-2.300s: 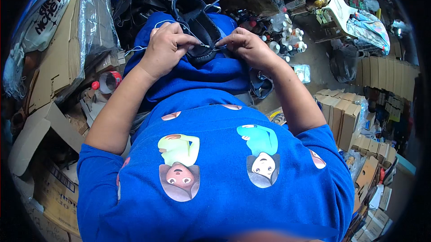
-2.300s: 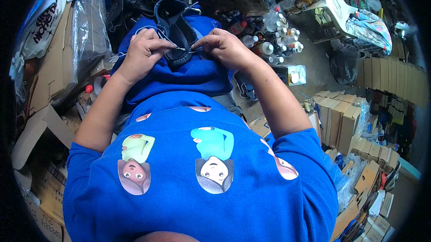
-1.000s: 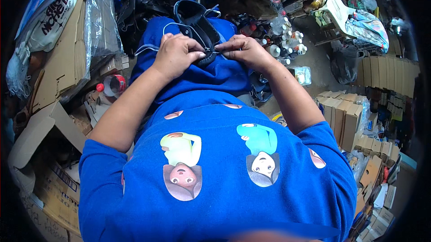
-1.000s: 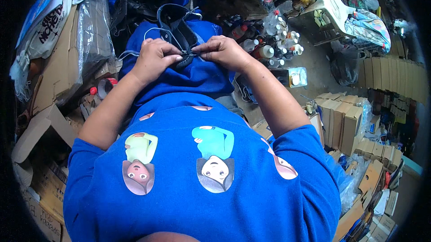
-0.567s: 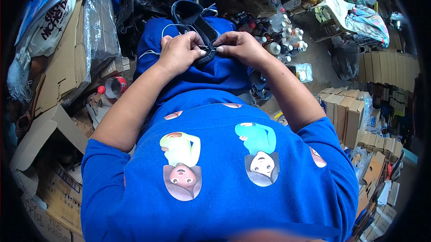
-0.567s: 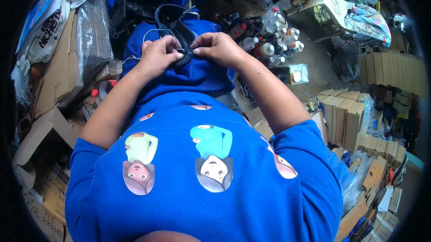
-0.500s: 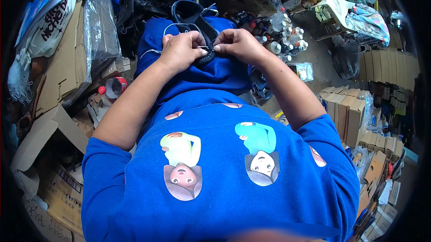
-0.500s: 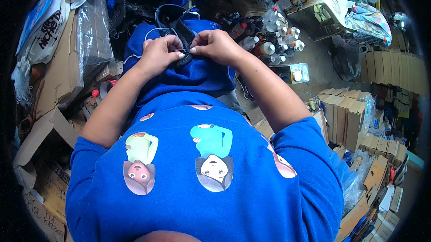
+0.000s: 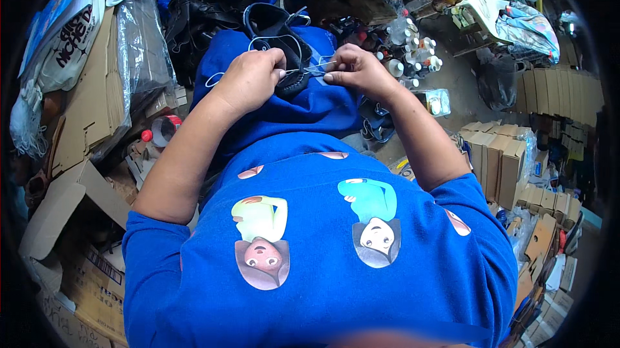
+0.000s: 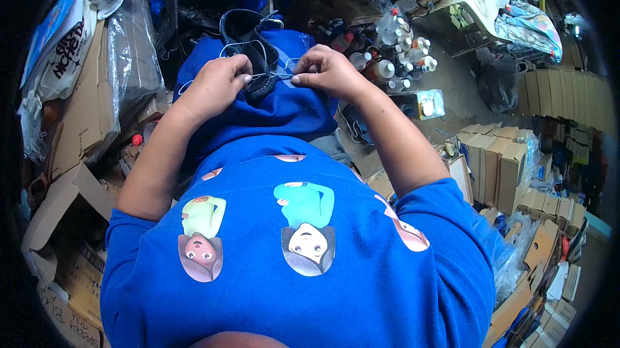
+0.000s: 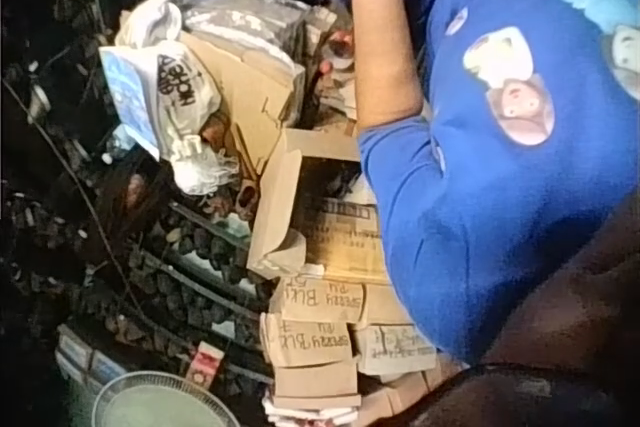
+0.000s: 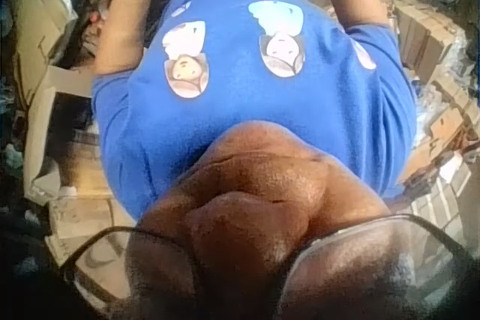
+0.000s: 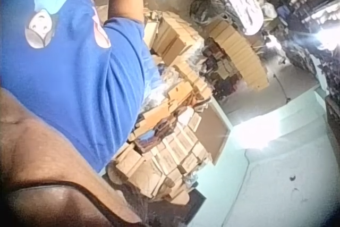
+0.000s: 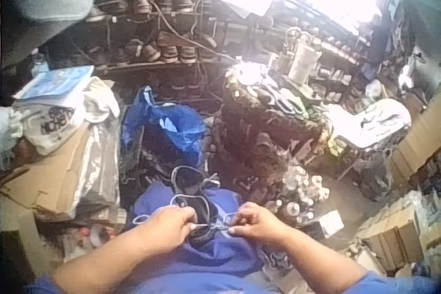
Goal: Hand-stitching the interior lining of a black shoe using a needle and white thread.
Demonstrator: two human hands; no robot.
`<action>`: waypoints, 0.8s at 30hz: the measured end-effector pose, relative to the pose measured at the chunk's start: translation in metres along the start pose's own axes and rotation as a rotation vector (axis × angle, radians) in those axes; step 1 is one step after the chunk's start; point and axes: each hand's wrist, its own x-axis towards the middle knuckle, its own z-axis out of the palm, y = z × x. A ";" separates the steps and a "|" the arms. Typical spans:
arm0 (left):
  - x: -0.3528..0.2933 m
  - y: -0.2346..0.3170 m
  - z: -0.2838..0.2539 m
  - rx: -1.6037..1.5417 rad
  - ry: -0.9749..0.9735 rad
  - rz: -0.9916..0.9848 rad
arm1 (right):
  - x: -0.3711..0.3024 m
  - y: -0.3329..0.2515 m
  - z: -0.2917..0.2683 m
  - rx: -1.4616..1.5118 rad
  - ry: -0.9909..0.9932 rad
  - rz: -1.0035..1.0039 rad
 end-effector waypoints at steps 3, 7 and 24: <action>0.003 0.004 0.002 -0.001 -0.014 0.028 | -0.014 0.005 -0.007 -0.040 -0.019 0.032; 0.005 0.002 0.005 0.021 -0.021 0.114 | -0.026 -0.019 -0.020 0.209 0.009 0.162; 0.000 -0.013 0.003 0.341 0.048 0.335 | 0.024 -0.057 0.009 -1.162 -0.238 -0.428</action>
